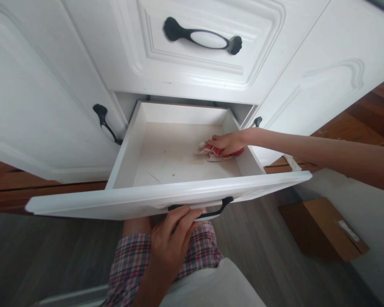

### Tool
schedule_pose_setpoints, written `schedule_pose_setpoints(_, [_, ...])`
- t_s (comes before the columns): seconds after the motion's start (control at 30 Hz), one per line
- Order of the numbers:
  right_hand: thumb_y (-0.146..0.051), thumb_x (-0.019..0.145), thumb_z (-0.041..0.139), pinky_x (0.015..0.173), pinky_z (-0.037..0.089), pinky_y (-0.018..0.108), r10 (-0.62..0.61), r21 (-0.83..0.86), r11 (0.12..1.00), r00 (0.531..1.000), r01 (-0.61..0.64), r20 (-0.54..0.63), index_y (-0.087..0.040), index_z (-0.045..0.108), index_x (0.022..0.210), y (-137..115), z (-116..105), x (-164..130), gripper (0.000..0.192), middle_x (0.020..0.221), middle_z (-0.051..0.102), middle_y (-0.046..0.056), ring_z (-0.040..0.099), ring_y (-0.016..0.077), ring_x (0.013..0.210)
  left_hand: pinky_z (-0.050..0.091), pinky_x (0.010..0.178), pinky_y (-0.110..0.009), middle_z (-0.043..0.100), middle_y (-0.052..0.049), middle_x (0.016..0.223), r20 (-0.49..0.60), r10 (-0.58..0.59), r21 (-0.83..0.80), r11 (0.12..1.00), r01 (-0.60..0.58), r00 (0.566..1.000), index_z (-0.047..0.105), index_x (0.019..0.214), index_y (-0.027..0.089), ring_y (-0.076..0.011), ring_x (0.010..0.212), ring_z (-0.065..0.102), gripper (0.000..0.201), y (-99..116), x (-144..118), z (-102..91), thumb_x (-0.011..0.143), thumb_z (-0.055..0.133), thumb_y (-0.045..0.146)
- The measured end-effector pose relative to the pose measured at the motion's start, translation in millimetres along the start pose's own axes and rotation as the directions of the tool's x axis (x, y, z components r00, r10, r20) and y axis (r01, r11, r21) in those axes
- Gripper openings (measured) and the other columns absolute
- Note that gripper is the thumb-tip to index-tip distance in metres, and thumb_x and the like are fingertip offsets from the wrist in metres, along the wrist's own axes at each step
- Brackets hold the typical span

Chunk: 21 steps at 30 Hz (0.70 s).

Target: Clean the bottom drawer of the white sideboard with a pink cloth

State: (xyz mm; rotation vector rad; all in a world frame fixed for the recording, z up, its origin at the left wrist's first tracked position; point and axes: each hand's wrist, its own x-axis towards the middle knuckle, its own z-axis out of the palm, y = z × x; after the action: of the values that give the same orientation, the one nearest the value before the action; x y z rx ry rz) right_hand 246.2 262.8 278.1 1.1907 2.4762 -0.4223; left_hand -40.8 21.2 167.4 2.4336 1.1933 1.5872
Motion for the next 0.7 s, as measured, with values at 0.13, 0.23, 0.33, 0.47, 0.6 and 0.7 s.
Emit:
schedule_pose_setpoints(0.13, [-0.033, 0.086, 0.077, 0.078, 0.063, 0.038, 0.013, 0.173, 0.984, 0.979, -0.05, 0.204, -0.026, 0.063, 0.149, -38, 7, -35, 0.065, 0.136, 0.072, 0.011, 0.075, 0.0287, 0.1, 0.064, 0.093, -0.023, 0.081, -0.004, 0.11, -0.007, 0.017, -0.008, 1.0, -0.017, 1.0, 0.076, 0.124, 0.023, -0.0154, 0.1, 0.081, 0.018, 0, 1, 0.6, 0.112, 0.063, 0.021])
schedule_pose_setpoints(0.23, [-0.036, 0.08, 0.086, 0.066, 0.061, 0.035, 0.073, 0.314, 0.934, 0.95, -0.172, 0.305, -0.032, 0.07, 0.142, -58, 9, -56, 0.064, 0.127, 0.078, 0.007, 0.077, 0.0276, 0.092, 0.064, 0.093, -0.023, 0.081, -0.004, 0.111, -0.007, 0.033, -0.019, 0.999, -0.033, 0.999, 0.077, 0.125, 0.024, -0.0154, 0.1, 0.081, 0.018, -2, 1, 1.5, 0.112, 0.064, 0.021])
schedule_pose_setpoints(0.33, [-0.038, 0.072, 0.094, 0.053, 0.055, 0.033, 0.102, 0.433, 0.862, 0.925, -0.266, 0.366, -0.035, 0.077, 0.133, -66, 8, -66, 0.063, 0.111, 0.082, 0.004, 0.077, 0.0259, 0.079, 0.063, 0.094, -0.022, 0.081, -0.003, 0.11, -0.017, 0.038, -0.034, 0.999, -0.039, 0.999, 0.077, 0.124, 0.024, -0.0151, 0.1, 0.081, 0.018, -4, 1, 2.9, 0.112, 0.064, 0.021])
schedule_pose_setpoints(0.47, [-0.041, 0.076, 0.091, 0.051, 0.054, 0.033, 0.021, 0.436, 0.879, 0.929, -0.194, 0.37, -0.041, 0.079, 0.126, -75, -6, -63, 0.051, 0.106, 0.082, 0.002, 0.077, 0.0256, 0.081, 0.063, 0.097, -0.023, 0.081, -0.004, 0.111, -0.031, 0.044, -0.037, 0.998, -0.045, 0.999, 0.076, 0.125, 0.023, -0.0147, 0.101, 0.081, 0.018, -4, 0, 4.5, 0.111, 0.065, 0.019])
schedule_pose_setpoints(0.6, [-0.038, 0.084, 0.084, 0.064, 0.058, 0.032, -0.163, 0.521, 0.853, 0.948, -0.003, 0.273, -0.023, 0.074, 0.13, -102, -30, -44, 0.049, 0.109, 0.08, 0.006, 0.073, 0.0228, 0.086, 0.064, 0.096, -0.025, 0.081, -0.003, 0.11, -0.012, 0.038, -0.023, 0.999, -0.038, 0.999, 0.075, 0.126, 0.024, -0.0153, 0.102, 0.081, 0.018, -3, -2, 4.6, 0.113, 0.063, 0.02])
schedule_pose_setpoints(0.7, [-0.033, 0.084, 0.084, 0.076, 0.058, 0.03, -0.275, 0.662, 0.738, 0.954, 0.132, 0.117, -0.018, 0.072, 0.124, -127, -38, -18, 0.044, 0.11, 0.078, 0.005, 0.071, 0.0217, 0.096, 0.064, 0.094, -0.024, 0.08, -0.003, 0.109, -0.005, 0.028, -0.01, 1.0, -0.028, 1.0, 0.075, 0.126, 0.024, -0.0152, 0.102, 0.081, 0.018, -2, -3, 4.4, 0.114, 0.061, 0.022])
